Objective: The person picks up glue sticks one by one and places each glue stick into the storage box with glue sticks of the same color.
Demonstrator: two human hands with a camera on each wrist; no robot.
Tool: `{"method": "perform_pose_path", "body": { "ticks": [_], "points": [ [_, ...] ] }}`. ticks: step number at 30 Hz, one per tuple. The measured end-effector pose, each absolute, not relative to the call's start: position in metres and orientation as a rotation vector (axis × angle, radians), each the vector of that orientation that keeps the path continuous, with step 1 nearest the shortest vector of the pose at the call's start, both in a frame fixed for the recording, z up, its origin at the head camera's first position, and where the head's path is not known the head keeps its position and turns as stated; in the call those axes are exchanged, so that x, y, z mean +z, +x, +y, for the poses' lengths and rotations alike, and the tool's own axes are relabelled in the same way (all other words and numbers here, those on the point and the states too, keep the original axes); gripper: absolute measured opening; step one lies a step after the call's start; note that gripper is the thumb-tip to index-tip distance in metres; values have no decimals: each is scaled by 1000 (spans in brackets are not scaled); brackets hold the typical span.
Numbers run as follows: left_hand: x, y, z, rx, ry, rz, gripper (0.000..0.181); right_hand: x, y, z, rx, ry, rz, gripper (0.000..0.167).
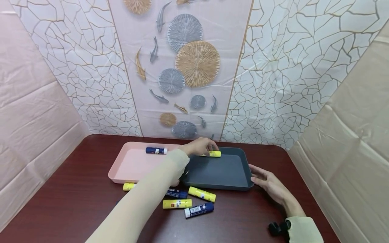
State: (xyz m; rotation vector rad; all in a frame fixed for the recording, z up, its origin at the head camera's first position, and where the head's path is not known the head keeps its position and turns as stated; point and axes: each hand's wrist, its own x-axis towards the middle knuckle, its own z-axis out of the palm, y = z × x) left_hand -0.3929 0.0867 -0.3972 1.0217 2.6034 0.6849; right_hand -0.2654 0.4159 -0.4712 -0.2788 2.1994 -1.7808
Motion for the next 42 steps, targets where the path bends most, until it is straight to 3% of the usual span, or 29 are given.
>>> {"method": "perform_pose_path", "body": {
  "ticks": [13, 21, 32, 42],
  "points": [
    [-384, -389, 57, 942, 1104, 2473, 36, -471, -265, 416, -1764, -259, 2212, 68],
    [-372, -373, 14, 1015, 1115, 2434, 34, -469, -266, 416, -1758, -254, 2200, 69],
    [-375, -328, -61, 1044, 1169, 2413, 29, -467, -265, 418, -1735, -268, 2233, 68],
    [-391, -272, -132, 1059, 1052, 2567, 29, -470, -266, 416, -1749, -280, 2217, 68]
  ]
}}
